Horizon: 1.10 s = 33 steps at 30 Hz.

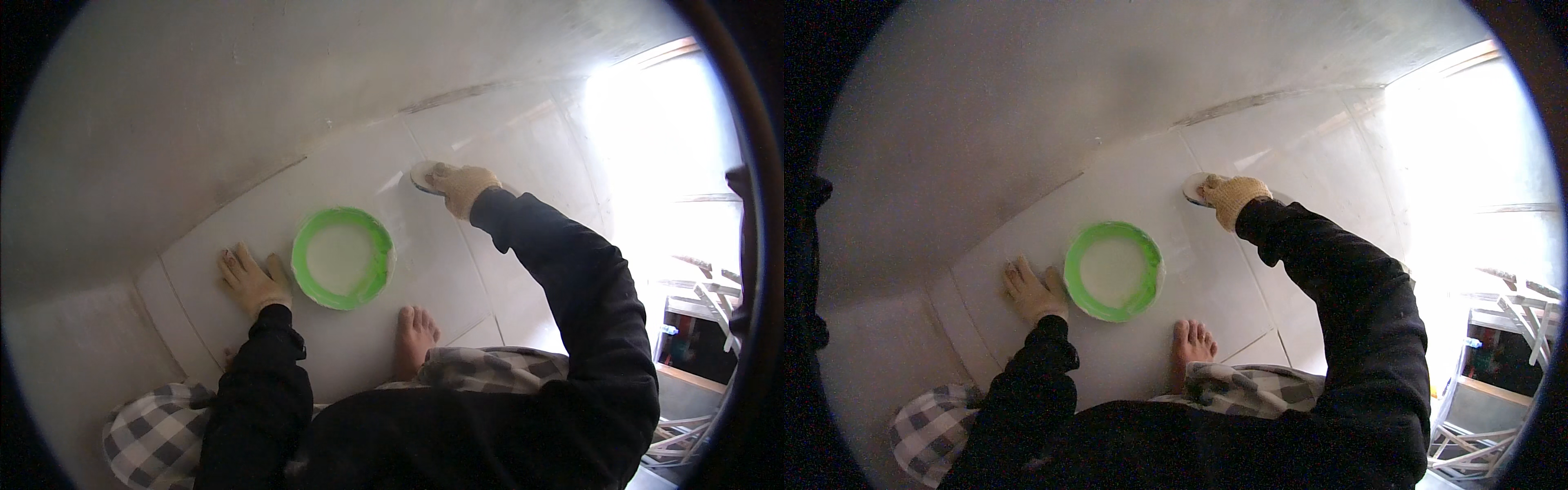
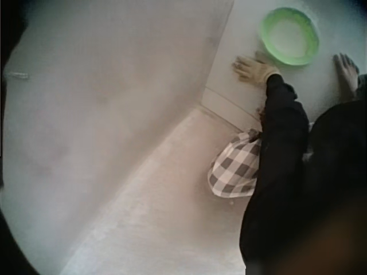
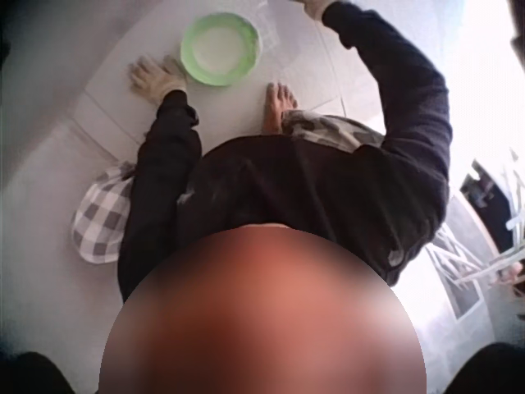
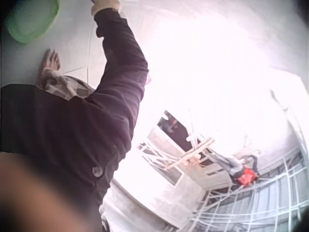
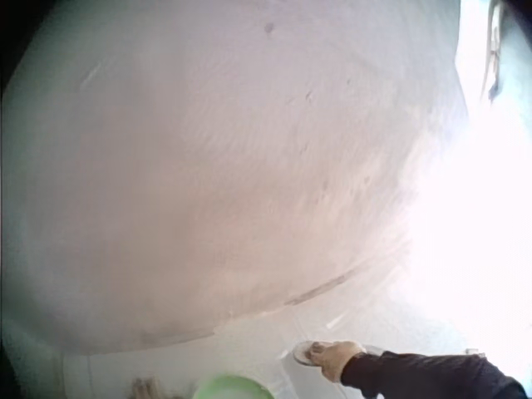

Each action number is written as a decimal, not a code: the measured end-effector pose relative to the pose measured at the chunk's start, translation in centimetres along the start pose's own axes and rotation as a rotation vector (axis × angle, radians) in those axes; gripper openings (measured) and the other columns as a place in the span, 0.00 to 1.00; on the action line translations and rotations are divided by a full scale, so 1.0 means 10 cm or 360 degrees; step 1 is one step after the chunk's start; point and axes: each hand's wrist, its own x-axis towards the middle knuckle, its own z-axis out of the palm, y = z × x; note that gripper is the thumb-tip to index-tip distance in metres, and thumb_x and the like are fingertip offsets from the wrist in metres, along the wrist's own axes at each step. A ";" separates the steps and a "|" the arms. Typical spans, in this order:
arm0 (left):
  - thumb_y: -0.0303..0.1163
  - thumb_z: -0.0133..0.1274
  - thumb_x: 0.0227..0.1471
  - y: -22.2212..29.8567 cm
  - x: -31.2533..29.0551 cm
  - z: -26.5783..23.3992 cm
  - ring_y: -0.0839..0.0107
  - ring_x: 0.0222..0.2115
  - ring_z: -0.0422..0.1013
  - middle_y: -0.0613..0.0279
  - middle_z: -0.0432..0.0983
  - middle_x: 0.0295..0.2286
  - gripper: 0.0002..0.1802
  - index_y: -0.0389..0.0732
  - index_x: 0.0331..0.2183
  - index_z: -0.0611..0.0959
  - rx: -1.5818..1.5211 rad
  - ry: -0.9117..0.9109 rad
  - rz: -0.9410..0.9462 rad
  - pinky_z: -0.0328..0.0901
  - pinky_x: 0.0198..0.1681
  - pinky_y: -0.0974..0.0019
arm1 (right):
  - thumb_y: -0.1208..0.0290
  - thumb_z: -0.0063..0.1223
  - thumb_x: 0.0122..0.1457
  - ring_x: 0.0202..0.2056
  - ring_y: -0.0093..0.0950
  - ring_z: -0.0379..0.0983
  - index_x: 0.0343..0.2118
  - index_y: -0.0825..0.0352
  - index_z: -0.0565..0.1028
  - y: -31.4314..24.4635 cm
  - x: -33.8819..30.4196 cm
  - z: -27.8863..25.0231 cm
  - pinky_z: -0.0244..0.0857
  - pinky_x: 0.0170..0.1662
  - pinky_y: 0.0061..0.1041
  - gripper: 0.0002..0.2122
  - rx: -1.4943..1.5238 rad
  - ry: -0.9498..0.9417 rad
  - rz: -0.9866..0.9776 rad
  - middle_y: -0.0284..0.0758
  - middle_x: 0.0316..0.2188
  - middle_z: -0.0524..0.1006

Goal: The person sits on a tiled floor and applies a white grout-like substance into the gaps between tiles using a small trowel. They repeatedly dip the trowel into a green bowl of liquid to wet it, then spread the substance along the tile seams.

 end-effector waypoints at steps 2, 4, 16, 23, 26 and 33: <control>0.56 0.44 0.57 -0.05 -0.02 -0.04 0.54 0.65 0.49 0.46 0.56 0.62 0.38 0.42 0.61 0.63 0.0063 0.0052 0.0012 0.45 0.64 0.44 | 0.76 0.49 0.54 0.46 0.41 0.77 0.58 0.60 0.67 0.00 0.06 -0.08 0.75 0.43 0.41 0.25 -0.0037 0.0077 -0.0064 0.39 0.54 0.71; 0.57 0.44 0.57 -0.04 0.01 -0.05 0.54 0.65 0.48 0.46 0.55 0.62 0.39 0.43 0.61 0.63 0.0073 -0.0012 -0.0022 0.45 0.64 0.45 | 0.76 0.50 0.54 0.46 0.41 0.77 0.57 0.61 0.68 0.02 0.14 -0.18 0.74 0.43 0.41 0.24 -0.0051 0.0129 -0.0018 0.39 0.52 0.73; 0.57 0.45 0.56 -0.17 -0.04 0.22 0.56 0.65 0.48 0.50 0.58 0.61 0.35 0.49 0.59 0.69 -0.0270 0.0058 0.0053 0.44 0.64 0.40 | 0.65 0.51 0.52 0.47 0.44 0.76 0.54 0.61 0.71 -0.38 -0.04 0.22 0.72 0.48 0.42 0.24 0.0283 0.0212 0.0400 0.44 0.48 0.75; 0.51 0.40 0.62 -0.03 0.36 0.17 0.54 0.55 0.66 0.49 0.72 0.53 0.28 0.43 0.53 0.77 -0.1418 -0.0070 0.0107 0.53 0.62 0.54 | 0.63 0.46 0.57 0.41 0.43 0.78 0.53 0.57 0.72 -0.38 -0.08 0.31 0.71 0.46 0.43 0.20 0.0449 0.0112 0.0453 0.44 0.37 0.80; 0.58 0.31 0.64 0.23 0.59 0.13 0.55 0.55 0.65 0.51 0.71 0.54 0.36 0.41 0.55 0.74 -0.2219 -0.0628 0.0149 0.55 0.61 0.56 | 0.60 0.46 0.58 0.41 0.43 0.78 0.52 0.58 0.73 -0.34 -0.07 0.40 0.71 0.46 0.43 0.19 0.0366 0.0164 0.0471 0.44 0.36 0.81; 0.68 0.20 0.61 0.50 0.53 0.02 0.67 0.41 0.75 0.53 0.80 0.41 0.49 0.35 0.58 0.71 -0.2466 -0.1543 0.0288 0.64 0.51 0.63 | 0.56 0.59 0.51 0.57 0.49 0.66 0.68 0.50 0.49 -0.36 -0.09 0.67 0.65 0.57 0.48 0.42 0.0203 -0.0139 0.0362 0.43 0.68 0.51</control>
